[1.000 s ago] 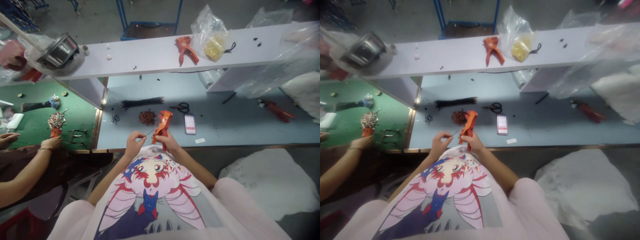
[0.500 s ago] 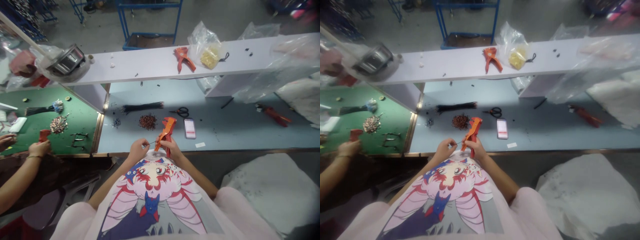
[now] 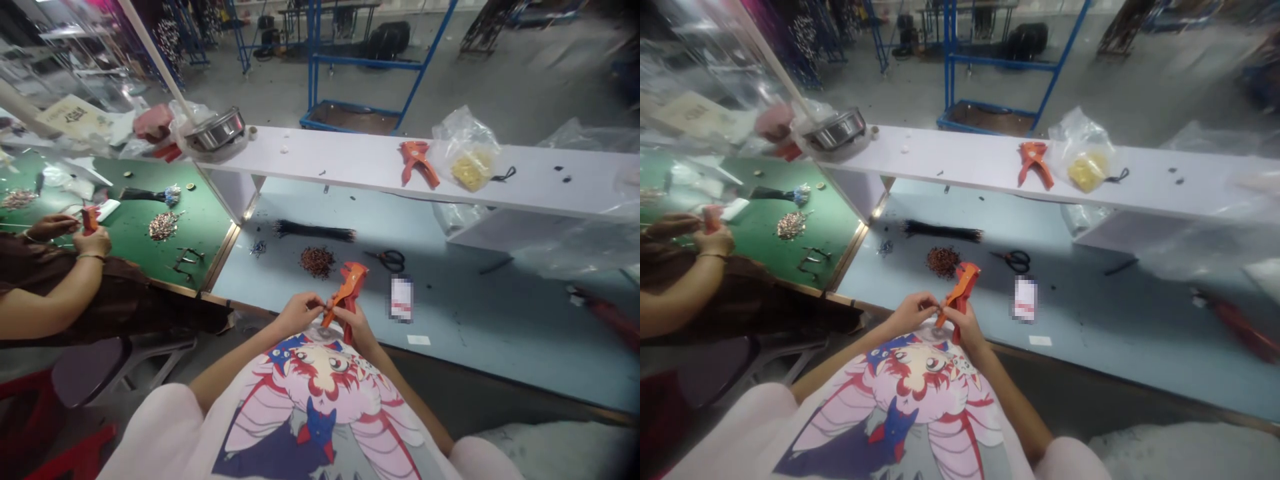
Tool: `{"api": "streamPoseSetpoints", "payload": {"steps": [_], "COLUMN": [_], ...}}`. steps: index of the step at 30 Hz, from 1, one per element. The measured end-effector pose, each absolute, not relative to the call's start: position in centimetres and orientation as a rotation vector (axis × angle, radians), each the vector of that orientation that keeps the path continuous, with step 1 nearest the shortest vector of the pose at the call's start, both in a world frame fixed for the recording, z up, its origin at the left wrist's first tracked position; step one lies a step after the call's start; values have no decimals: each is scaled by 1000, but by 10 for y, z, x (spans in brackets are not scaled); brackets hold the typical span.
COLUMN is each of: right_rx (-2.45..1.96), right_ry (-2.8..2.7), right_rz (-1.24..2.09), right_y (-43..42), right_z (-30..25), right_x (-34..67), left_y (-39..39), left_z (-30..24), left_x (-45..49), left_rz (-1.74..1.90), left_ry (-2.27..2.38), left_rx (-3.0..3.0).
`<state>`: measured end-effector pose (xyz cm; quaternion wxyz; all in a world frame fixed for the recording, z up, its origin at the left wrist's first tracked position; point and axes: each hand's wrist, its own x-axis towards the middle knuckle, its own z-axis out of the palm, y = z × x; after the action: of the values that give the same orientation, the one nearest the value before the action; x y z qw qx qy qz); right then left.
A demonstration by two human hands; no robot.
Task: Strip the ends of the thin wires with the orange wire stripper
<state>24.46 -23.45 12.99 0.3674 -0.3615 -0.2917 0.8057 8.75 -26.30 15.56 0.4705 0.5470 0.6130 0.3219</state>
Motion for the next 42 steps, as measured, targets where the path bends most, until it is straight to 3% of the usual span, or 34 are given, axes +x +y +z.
{"api": "streamPoseSetpoints", "payload": {"steps": [26,42], "right_rx": [-1026,-1172], "right_ry": [-540,-607], "right_rz": [2040,1966], "right_y": [-229,-232], "right_z": [126,117], "right_x": [240,237], "left_y": [-256,-250], "left_z": [121,121], "left_x": [88,79], "left_rz": [558,792], "left_ry": [1728,1583], "left_rx": [1602,1311]}}
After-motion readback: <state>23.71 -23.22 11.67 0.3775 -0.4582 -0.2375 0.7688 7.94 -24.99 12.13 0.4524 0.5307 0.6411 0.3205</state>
